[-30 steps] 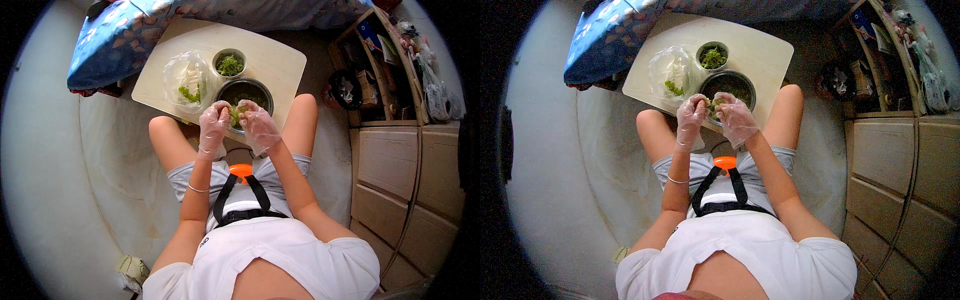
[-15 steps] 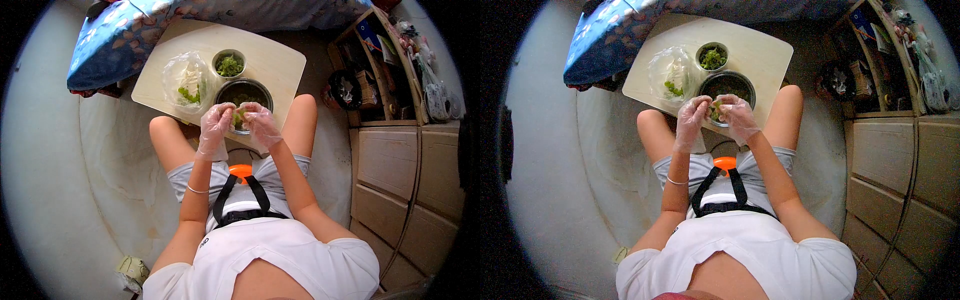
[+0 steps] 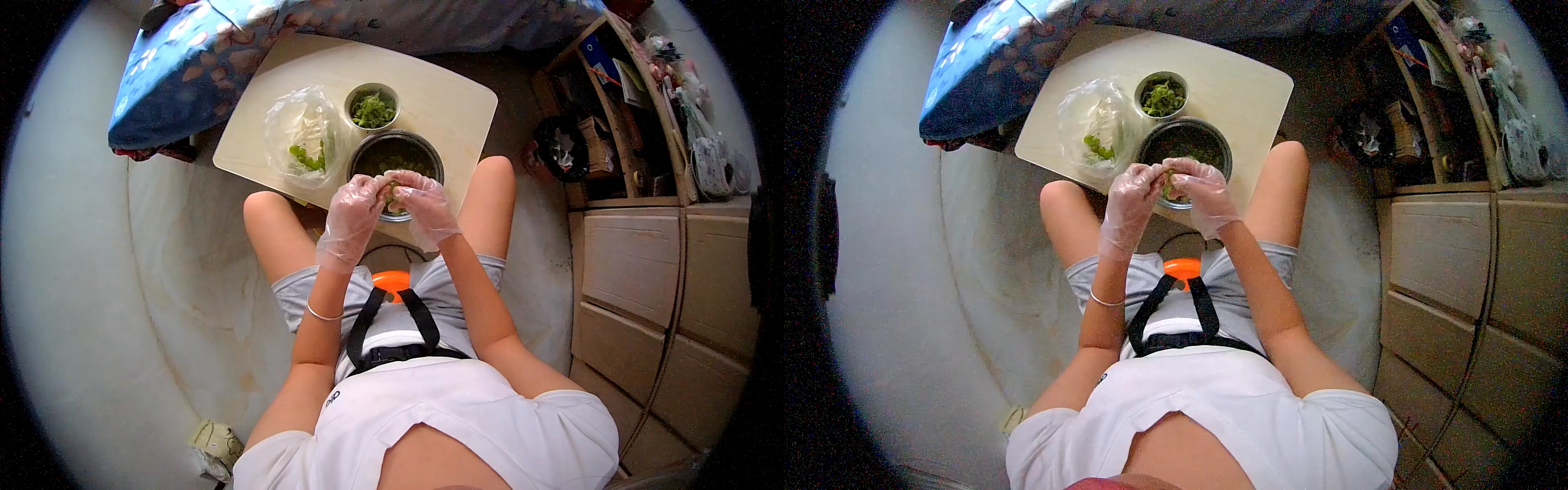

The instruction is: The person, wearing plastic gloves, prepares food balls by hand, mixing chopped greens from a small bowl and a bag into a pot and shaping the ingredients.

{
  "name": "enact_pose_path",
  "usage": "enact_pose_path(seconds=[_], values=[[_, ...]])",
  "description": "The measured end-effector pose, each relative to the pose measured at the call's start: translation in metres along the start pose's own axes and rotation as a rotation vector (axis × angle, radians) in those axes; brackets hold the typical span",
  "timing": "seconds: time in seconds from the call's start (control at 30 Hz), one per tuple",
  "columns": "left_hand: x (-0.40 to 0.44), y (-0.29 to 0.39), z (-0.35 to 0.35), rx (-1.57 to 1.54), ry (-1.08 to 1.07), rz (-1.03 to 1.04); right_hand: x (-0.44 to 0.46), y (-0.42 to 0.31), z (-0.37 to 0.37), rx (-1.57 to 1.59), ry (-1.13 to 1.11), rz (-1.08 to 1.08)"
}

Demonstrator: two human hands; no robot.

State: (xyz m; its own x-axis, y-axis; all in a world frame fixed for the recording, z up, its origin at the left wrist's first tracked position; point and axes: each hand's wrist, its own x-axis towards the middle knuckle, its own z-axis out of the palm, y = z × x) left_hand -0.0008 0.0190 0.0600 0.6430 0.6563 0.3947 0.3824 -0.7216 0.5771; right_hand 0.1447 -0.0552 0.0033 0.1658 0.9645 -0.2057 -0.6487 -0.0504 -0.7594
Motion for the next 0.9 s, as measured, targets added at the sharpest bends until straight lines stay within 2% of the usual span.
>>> enact_pose_path(seconds=[0.2, 0.27, 0.5, 0.7, 0.77, 0.9], values=[[-0.004, -0.001, 0.007, 0.194, -0.065, 0.05, -0.002, 0.001, 0.008, -0.22, 0.145, -0.114], [-0.004, 0.002, 0.005, 0.398, -0.038, 0.139, -0.003, 0.001, 0.008, -0.289, 0.16, -0.14], [-0.005, 0.006, 0.006, 0.396, -0.009, 0.149, -0.004, 0.0, 0.013, -0.41, 0.202, -0.189], [-0.004, -0.004, 0.013, 0.138, 0.077, 0.062, -0.004, 0.001, 0.014, -0.367, 0.181, -0.199], [-0.003, -0.004, 0.01, -0.295, 0.059, -0.145, -0.004, -0.001, 0.014, -0.309, 0.171, -0.174], [0.0, 0.003, 0.003, -0.425, 0.093, -0.267, -0.003, 0.0, 0.017, -0.121, 0.193, -0.108]])
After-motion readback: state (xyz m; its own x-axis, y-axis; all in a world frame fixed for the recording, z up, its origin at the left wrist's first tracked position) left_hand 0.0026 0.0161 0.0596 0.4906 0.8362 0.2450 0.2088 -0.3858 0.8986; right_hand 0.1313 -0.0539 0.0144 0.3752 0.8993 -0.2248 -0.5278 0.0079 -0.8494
